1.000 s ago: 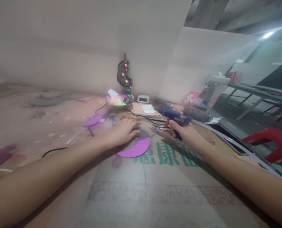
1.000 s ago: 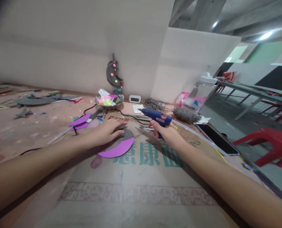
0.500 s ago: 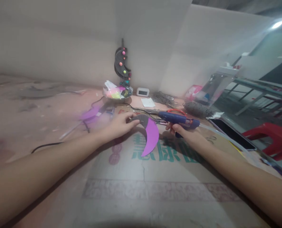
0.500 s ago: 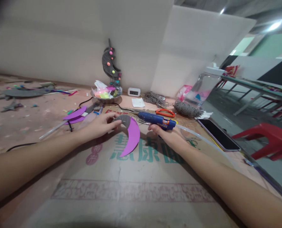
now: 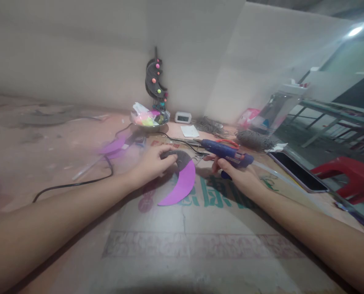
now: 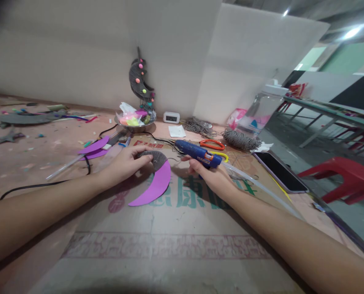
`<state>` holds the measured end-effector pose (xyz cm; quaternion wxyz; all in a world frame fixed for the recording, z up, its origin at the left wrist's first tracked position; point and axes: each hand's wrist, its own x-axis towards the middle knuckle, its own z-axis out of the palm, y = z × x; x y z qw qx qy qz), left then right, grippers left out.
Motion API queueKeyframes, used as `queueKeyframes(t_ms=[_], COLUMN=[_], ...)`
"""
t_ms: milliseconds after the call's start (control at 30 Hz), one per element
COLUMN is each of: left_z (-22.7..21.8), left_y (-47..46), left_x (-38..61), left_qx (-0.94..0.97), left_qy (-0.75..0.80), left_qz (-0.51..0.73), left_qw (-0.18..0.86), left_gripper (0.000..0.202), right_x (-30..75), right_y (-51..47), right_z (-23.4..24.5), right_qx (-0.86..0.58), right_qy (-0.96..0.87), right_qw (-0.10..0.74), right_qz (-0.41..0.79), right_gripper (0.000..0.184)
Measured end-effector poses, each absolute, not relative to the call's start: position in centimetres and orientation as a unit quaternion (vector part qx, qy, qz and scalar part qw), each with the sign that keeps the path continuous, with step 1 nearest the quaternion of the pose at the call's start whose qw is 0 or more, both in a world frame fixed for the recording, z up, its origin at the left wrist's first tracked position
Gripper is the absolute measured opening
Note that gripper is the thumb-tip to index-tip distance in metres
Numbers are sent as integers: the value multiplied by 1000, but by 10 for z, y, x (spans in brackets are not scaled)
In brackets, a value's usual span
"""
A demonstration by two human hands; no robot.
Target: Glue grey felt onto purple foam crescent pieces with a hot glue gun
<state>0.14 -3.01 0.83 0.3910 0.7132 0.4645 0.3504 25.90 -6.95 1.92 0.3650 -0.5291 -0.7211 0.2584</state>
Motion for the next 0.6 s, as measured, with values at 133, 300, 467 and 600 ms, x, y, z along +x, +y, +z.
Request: queueKeyframes(t_ms=[133, 300, 467, 600], left_z=[5, 5, 7, 7], left_y=[-29, -27, -28, -29], left_x=[1, 0, 0, 2], left_qx=[734, 766, 767, 779], left_qy=[456, 447, 439, 406], left_qz=[362, 381, 364, 338], left_qw=[349, 263, 294, 339], left_gripper=[29, 28, 25, 24], right_x=[263, 271, 263, 252], right_y=[-67, -61, -58, -56], right_z=[17, 13, 24, 30], right_qx=[-555, -566, -605, -564], right_qy=[-715, -721, -668, -642], right_qw=[354, 322, 367, 418], right_qz=[234, 235, 229, 309], right_gripper=[40, 44, 25, 15])
